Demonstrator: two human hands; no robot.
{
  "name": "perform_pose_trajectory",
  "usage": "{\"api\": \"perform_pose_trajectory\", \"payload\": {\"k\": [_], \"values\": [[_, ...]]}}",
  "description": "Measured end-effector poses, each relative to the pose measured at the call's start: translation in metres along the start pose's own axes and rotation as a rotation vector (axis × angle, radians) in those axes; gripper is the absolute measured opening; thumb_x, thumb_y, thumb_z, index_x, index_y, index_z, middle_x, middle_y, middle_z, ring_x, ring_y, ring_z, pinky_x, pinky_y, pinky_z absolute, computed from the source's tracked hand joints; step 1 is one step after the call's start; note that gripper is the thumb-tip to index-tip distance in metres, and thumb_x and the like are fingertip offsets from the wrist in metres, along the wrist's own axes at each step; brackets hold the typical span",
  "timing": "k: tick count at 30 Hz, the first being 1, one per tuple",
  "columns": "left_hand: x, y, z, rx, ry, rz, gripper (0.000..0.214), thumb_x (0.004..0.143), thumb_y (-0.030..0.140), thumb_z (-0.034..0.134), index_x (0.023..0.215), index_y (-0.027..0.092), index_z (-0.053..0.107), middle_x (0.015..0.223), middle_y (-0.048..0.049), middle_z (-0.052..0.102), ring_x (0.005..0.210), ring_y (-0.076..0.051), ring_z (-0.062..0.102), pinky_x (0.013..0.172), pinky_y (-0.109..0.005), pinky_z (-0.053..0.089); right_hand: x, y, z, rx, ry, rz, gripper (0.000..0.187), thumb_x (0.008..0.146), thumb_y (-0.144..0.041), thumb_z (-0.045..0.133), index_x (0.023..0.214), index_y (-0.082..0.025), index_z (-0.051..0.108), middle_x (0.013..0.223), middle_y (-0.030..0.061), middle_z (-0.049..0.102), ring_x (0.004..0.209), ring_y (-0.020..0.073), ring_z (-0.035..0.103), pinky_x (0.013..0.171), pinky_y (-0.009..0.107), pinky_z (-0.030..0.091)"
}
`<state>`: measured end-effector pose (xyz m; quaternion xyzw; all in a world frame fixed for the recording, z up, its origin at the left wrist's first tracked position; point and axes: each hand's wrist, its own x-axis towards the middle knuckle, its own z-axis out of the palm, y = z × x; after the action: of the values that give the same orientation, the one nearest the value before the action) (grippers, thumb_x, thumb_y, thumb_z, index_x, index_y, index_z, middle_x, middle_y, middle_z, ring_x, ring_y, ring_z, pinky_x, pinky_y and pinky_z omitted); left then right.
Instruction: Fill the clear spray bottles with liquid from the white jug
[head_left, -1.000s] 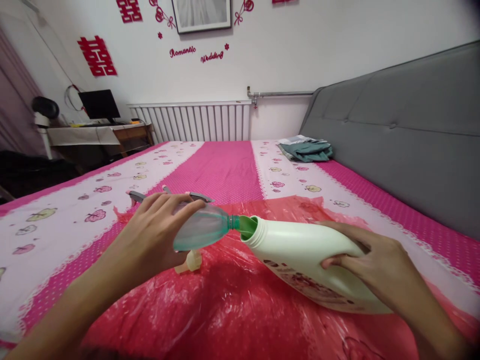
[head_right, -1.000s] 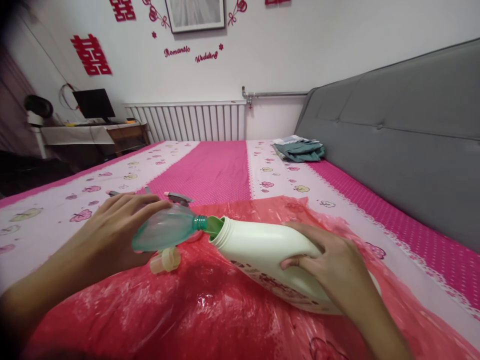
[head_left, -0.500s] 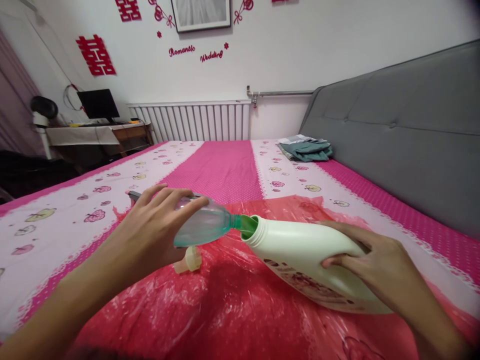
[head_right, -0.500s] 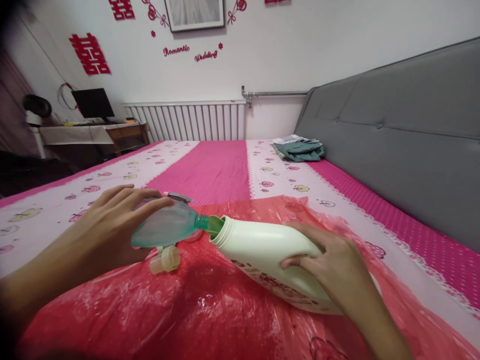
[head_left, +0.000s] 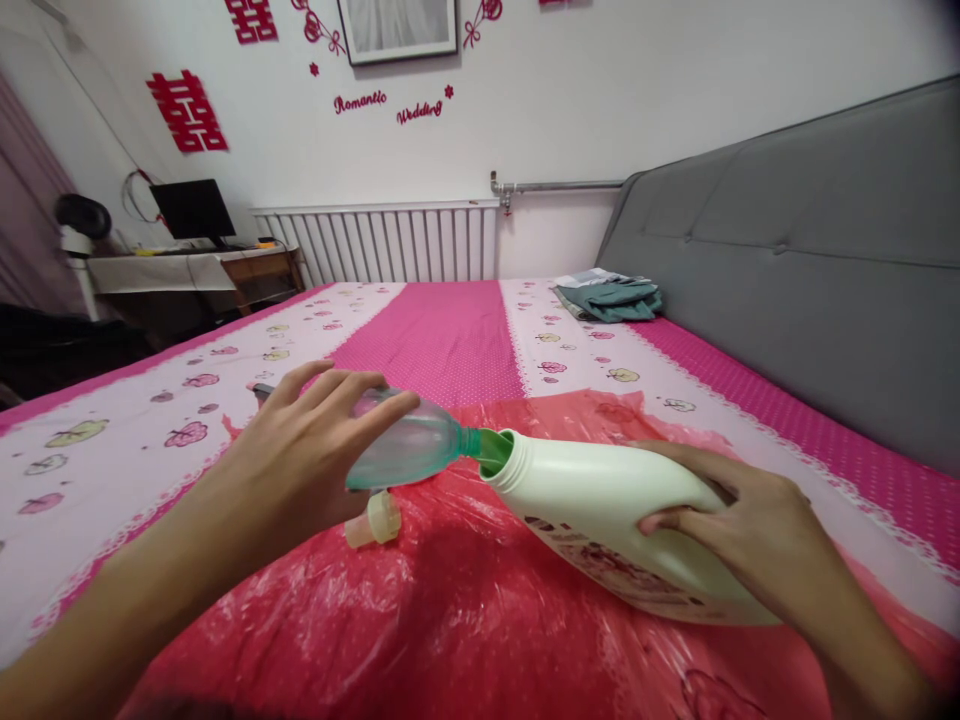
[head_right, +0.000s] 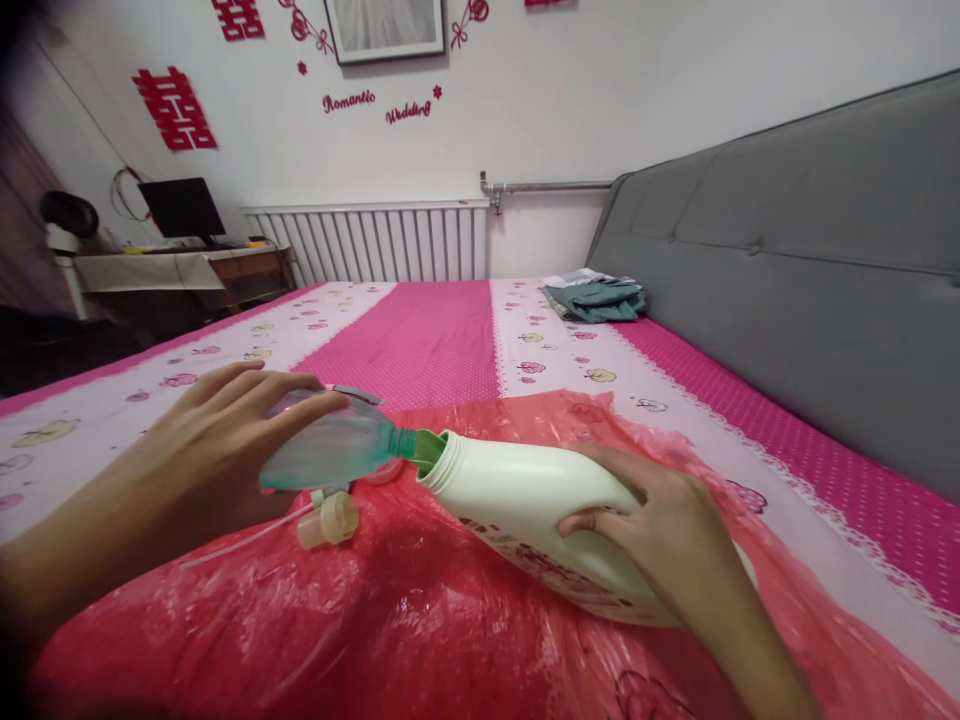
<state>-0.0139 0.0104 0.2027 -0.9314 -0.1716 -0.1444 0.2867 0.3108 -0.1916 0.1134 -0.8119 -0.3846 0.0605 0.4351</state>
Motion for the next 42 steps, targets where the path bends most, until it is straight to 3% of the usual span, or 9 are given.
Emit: {"api": "perform_pose_trajectory", "payload": {"k": [11, 19, 32, 42], "values": [[0.0, 0.001, -0.003, 0.054, 0.007, 0.019, 0.082, 0.065, 0.012, 0.075, 0.143, 0.026, 0.055, 0.133, -0.0163, 0.067, 0.118, -0.041, 0.065, 0.115, -0.065, 0.045, -0.002, -0.002, -0.002, 0.0, -0.007, -0.054, 0.051, 0.054, -0.045, 0.076, 0.103, -0.036, 0.087, 0.108, 0.001, 0.084, 0.102, 0.0362, 0.075, 0.087, 0.047, 0.056], [0.0, 0.003, -0.008, 0.047, 0.0, 0.023, 0.083, 0.067, 0.01, 0.071, 0.146, 0.027, 0.054, 0.136, -0.017, 0.066, 0.124, -0.043, 0.062, 0.114, -0.066, 0.044, -0.001, 0.001, 0.001, -0.019, 0.006, -0.092, 0.05, 0.057, -0.045, 0.075, 0.105, -0.035, 0.086, 0.108, 0.0021, 0.084, 0.103, 0.0377, 0.076, 0.085, 0.049, 0.056], [0.004, 0.008, -0.018, 0.085, 0.019, 0.048, 0.076, 0.071, 0.003, 0.065, 0.144, 0.024, 0.058, 0.139, -0.0181, 0.064, 0.127, -0.043, 0.061, 0.118, -0.067, 0.041, -0.004, -0.001, -0.002, 0.026, -0.015, -0.033, 0.054, 0.053, -0.045, 0.076, 0.106, -0.035, 0.086, 0.111, 0.0017, 0.083, 0.11, 0.0397, 0.073, 0.092, 0.052, 0.053], [0.006, 0.009, -0.021, 0.138, 0.007, 0.057, 0.074, 0.073, 0.001, 0.06, 0.143, 0.026, 0.058, 0.139, -0.0162, 0.064, 0.127, -0.04, 0.061, 0.119, -0.066, 0.043, -0.004, 0.002, -0.001, 0.005, 0.016, -0.077, 0.05, 0.056, -0.043, 0.075, 0.104, -0.036, 0.086, 0.106, 0.0016, 0.084, 0.1, 0.0367, 0.076, 0.083, 0.047, 0.056]]}}
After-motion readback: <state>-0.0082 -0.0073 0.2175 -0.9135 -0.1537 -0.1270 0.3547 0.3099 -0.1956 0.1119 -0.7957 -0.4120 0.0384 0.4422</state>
